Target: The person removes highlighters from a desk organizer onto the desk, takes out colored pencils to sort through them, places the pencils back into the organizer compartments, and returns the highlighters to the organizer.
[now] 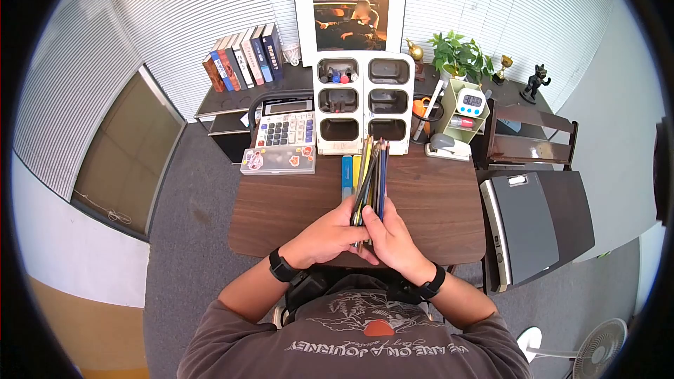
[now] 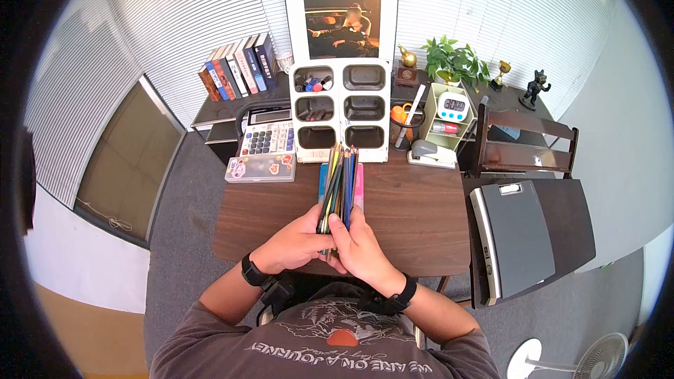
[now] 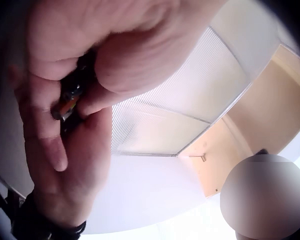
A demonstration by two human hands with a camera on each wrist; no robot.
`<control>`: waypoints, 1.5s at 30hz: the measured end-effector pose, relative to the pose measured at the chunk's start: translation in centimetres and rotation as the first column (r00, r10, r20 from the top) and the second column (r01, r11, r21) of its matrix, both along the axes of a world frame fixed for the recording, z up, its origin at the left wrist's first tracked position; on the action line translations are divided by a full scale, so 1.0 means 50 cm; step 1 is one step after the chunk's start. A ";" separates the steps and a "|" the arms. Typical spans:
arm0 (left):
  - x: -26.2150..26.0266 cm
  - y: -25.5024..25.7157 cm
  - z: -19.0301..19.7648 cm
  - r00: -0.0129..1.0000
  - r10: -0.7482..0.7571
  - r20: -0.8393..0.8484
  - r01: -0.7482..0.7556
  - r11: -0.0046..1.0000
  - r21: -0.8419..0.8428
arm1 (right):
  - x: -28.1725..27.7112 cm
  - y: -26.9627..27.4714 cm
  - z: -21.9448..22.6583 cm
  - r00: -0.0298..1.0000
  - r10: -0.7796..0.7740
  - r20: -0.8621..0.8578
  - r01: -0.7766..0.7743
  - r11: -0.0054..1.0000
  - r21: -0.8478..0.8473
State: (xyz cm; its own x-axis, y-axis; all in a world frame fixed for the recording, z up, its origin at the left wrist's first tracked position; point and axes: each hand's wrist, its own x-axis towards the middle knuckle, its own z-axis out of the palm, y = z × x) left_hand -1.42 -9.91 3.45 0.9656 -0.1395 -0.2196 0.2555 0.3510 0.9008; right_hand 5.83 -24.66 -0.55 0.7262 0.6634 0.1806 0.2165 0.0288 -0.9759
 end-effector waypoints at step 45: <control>0.146 0.039 0.032 0.998 -0.057 0.028 0.034 0.850 0.525 | 0.218 -0.039 0.112 0.957 -0.278 -0.083 0.291 0.911 0.292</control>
